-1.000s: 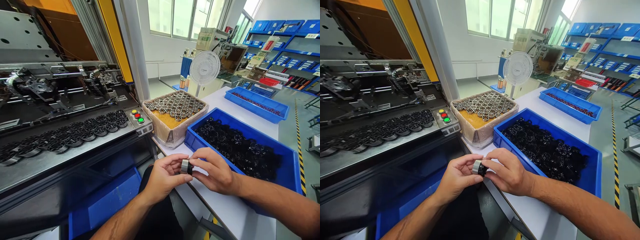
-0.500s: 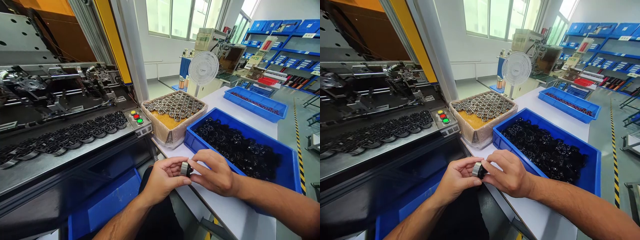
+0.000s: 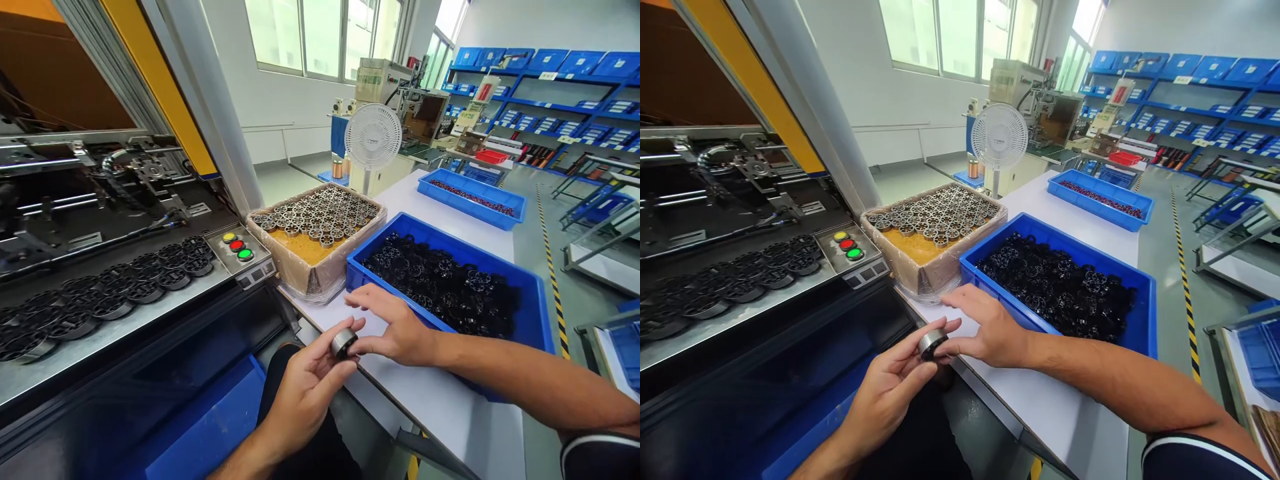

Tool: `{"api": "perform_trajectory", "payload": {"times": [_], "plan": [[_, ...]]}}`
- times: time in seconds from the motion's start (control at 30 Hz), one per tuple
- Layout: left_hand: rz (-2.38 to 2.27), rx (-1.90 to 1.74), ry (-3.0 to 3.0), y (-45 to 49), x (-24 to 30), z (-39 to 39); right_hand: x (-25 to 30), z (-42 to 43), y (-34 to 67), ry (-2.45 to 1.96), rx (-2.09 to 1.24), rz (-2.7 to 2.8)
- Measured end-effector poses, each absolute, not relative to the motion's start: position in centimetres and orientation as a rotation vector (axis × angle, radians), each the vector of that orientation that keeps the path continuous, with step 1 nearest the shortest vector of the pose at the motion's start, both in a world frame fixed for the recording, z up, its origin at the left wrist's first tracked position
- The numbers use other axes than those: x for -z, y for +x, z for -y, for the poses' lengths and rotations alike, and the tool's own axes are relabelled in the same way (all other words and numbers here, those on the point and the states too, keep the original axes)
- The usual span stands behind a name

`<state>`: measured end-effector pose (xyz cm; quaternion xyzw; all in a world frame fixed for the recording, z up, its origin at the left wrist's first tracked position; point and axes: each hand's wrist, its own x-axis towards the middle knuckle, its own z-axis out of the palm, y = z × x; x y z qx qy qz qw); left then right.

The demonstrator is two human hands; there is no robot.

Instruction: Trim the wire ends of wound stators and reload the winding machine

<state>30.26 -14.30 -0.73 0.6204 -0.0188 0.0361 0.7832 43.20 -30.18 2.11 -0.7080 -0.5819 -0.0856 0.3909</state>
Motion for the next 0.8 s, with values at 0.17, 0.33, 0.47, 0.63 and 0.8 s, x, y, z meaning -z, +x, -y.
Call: {"api": "perform_trajectory", "payload": {"times": [0.17, 0.33, 0.47, 0.63, 0.8], "plan": [[0.059, -0.231, 1.636, 31.4, 1.4, 13.6, -1.5, 32.1, 50.7, -2.299, 0.238, 1.232], [-0.028, -0.172, 1.657, 31.9, 1.6, 12.6, 1.5, 35.7, 57.8, -2.627, 0.426, 0.938], [-0.083, -0.187, 1.549, 31.5, 1.6, 12.7, 3.9, 36.3, 57.8, -2.734, 0.442, 1.006], [0.048, -0.351, 1.716, 30.9, 1.5, 12.0, 3.3, 36.8, 58.4, -2.728, 0.528, 1.116], [-0.014, -0.401, 1.635, 30.4, 1.3, 10.9, -0.3, 35.2, 56.4, -2.605, 0.739, 1.094]]}}
